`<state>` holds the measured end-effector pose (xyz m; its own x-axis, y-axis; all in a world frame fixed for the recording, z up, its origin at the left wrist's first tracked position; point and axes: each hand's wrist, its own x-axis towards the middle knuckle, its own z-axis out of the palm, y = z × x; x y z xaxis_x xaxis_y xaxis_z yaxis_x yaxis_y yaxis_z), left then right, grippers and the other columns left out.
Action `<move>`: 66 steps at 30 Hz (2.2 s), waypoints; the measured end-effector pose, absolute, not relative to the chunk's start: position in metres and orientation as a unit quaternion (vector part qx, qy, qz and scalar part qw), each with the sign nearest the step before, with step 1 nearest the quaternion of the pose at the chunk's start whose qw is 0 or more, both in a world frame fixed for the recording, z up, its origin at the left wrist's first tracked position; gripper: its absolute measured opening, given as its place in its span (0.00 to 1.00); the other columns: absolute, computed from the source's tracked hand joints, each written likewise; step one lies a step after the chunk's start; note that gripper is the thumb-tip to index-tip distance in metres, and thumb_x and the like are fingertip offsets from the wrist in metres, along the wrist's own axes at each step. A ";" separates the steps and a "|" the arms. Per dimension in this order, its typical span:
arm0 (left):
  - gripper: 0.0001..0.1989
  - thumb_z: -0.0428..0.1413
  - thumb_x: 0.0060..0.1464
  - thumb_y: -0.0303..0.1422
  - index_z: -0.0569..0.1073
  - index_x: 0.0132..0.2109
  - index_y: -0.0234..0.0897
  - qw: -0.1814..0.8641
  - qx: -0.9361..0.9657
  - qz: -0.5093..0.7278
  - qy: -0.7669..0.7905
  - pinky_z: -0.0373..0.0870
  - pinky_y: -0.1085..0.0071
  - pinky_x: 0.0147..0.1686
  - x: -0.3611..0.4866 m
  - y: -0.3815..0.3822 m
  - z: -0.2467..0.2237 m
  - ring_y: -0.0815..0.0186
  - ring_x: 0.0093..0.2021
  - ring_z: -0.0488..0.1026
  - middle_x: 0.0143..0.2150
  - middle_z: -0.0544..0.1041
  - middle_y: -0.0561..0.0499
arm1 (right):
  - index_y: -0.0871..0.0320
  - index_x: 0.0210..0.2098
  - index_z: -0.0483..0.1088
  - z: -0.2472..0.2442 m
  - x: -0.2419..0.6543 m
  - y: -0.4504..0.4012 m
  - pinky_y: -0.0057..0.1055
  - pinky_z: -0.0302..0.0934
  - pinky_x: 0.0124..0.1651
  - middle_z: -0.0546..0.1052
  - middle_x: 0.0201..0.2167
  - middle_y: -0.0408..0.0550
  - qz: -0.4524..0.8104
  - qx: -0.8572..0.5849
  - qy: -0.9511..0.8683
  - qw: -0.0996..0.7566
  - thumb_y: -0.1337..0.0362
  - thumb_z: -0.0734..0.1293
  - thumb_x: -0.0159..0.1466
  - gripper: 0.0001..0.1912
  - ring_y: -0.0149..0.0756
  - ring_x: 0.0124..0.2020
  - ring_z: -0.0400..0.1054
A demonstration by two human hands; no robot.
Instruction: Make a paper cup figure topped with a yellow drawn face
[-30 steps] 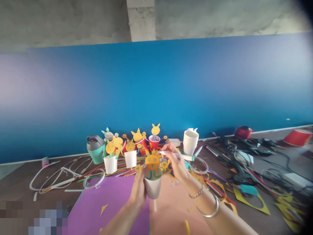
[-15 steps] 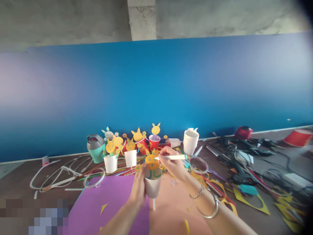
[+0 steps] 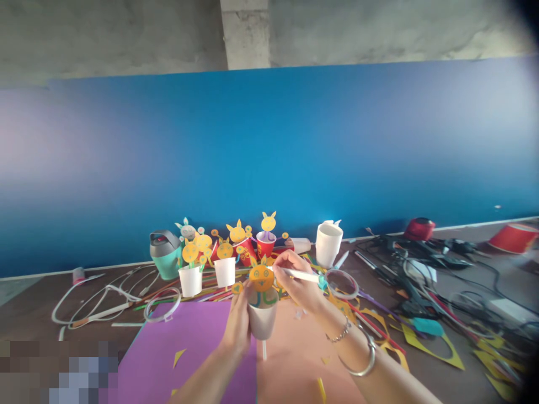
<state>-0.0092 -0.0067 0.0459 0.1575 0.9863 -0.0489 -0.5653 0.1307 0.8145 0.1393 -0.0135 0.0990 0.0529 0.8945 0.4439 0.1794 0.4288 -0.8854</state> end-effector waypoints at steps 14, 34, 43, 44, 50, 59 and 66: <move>0.20 0.63 0.49 0.43 0.77 0.47 0.35 0.674 0.311 0.579 0.336 0.67 0.60 0.50 -0.008 -0.006 0.046 0.52 0.49 0.75 0.45 0.81 0.45 | 0.57 0.29 0.66 0.092 0.144 -0.008 0.24 0.54 0.24 0.70 0.23 0.41 0.254 -0.457 -0.669 0.527 0.62 0.65 0.61 0.06 0.27 0.22 0.61; 0.20 0.62 0.51 0.37 0.75 0.51 0.39 0.679 0.318 0.577 0.324 0.65 0.63 0.53 -0.011 -0.004 0.038 0.53 0.56 0.71 0.51 0.78 0.47 | 0.57 0.29 0.65 0.095 0.143 -0.009 0.24 0.54 0.23 0.69 0.20 0.40 0.270 -0.455 -0.659 0.535 0.62 0.66 0.60 0.06 0.28 0.21 0.60; 0.21 0.60 0.53 0.40 0.75 0.52 0.36 0.685 0.332 0.572 0.307 0.66 0.61 0.53 -0.011 -0.004 0.043 0.52 0.54 0.73 0.50 0.79 0.44 | 0.57 0.30 0.65 0.095 0.146 -0.009 0.23 0.54 0.23 0.69 0.20 0.39 0.298 -0.431 -0.653 0.547 0.63 0.65 0.62 0.06 0.27 0.21 0.62; 0.20 0.60 0.53 0.40 0.75 0.52 0.36 0.684 0.334 0.572 0.306 0.66 0.61 0.53 -0.011 -0.004 0.043 0.52 0.54 0.73 0.50 0.79 0.44 | 0.57 0.29 0.65 0.095 0.146 -0.009 0.23 0.53 0.22 0.69 0.20 0.39 0.299 -0.432 -0.653 0.545 0.64 0.65 0.62 0.06 0.27 0.21 0.62; 0.20 0.60 0.54 0.38 0.75 0.52 0.37 0.682 0.335 0.574 0.307 0.66 0.62 0.54 -0.010 -0.004 0.042 0.53 0.55 0.72 0.51 0.79 0.45 | 0.57 0.30 0.65 0.093 0.147 -0.009 0.23 0.53 0.23 0.69 0.20 0.39 0.302 -0.437 -0.654 0.539 0.65 0.65 0.61 0.05 0.27 0.21 0.62; 0.21 0.62 0.50 0.42 0.77 0.50 0.37 0.680 0.326 0.576 0.316 0.66 0.62 0.53 -0.010 -0.006 0.047 0.53 0.51 0.75 0.48 0.80 0.45 | 0.56 0.29 0.64 0.093 0.147 -0.007 0.24 0.51 0.22 0.66 0.20 0.38 0.305 -0.431 -0.638 0.560 0.62 0.64 0.62 0.07 0.27 0.21 0.58; 0.21 0.61 0.51 0.44 0.77 0.49 0.36 0.681 0.336 0.568 0.318 0.67 0.62 0.51 -0.010 -0.006 0.047 0.52 0.51 0.75 0.46 0.81 0.44 | 0.56 0.30 0.66 0.093 0.150 -0.008 0.23 0.54 0.23 0.70 0.22 0.40 0.310 -0.434 -0.654 0.537 0.65 0.65 0.61 0.04 0.27 0.22 0.62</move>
